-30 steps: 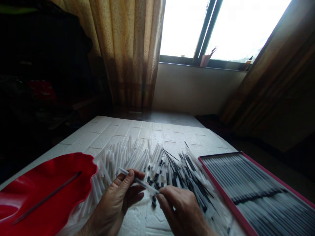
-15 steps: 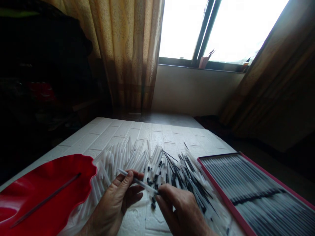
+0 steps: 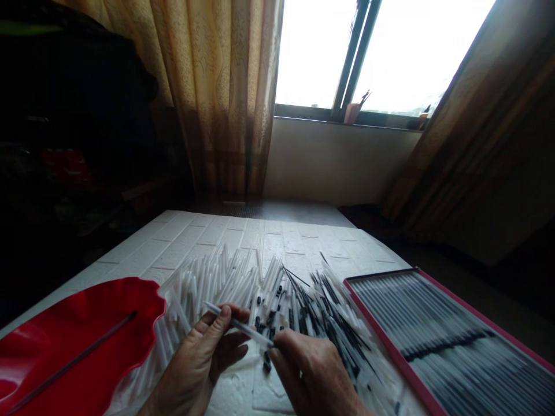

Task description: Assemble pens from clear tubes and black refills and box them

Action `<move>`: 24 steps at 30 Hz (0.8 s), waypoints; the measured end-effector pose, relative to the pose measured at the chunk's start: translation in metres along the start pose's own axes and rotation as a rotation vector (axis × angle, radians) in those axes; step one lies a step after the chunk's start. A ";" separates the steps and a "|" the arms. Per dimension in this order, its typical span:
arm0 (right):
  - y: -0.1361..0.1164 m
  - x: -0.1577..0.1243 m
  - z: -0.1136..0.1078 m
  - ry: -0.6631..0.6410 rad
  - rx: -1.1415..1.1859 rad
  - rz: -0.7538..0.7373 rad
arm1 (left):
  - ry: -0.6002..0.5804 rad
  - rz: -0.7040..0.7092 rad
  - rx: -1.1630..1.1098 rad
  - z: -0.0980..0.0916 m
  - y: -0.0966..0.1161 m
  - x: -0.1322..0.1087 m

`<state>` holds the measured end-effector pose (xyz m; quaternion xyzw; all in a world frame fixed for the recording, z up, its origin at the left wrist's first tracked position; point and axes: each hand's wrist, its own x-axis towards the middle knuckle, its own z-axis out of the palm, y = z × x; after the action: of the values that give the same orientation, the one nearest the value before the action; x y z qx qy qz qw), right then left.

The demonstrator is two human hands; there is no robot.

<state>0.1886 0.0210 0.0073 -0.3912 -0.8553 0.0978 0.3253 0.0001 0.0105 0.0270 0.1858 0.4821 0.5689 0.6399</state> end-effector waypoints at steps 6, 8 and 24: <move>-0.002 0.002 0.005 -0.051 0.299 0.074 | -0.014 -0.013 -0.011 0.000 0.001 0.000; -0.002 0.001 0.008 -0.083 0.417 0.123 | 0.004 -0.024 -0.033 0.001 0.001 0.000; 0.028 0.007 -0.005 0.228 0.027 0.111 | -0.270 -0.026 0.128 -0.018 -0.021 0.026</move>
<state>0.2054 0.0450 0.0024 -0.4422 -0.7885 0.0820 0.4195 -0.0060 0.0223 -0.0084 0.2946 0.4294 0.4985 0.6931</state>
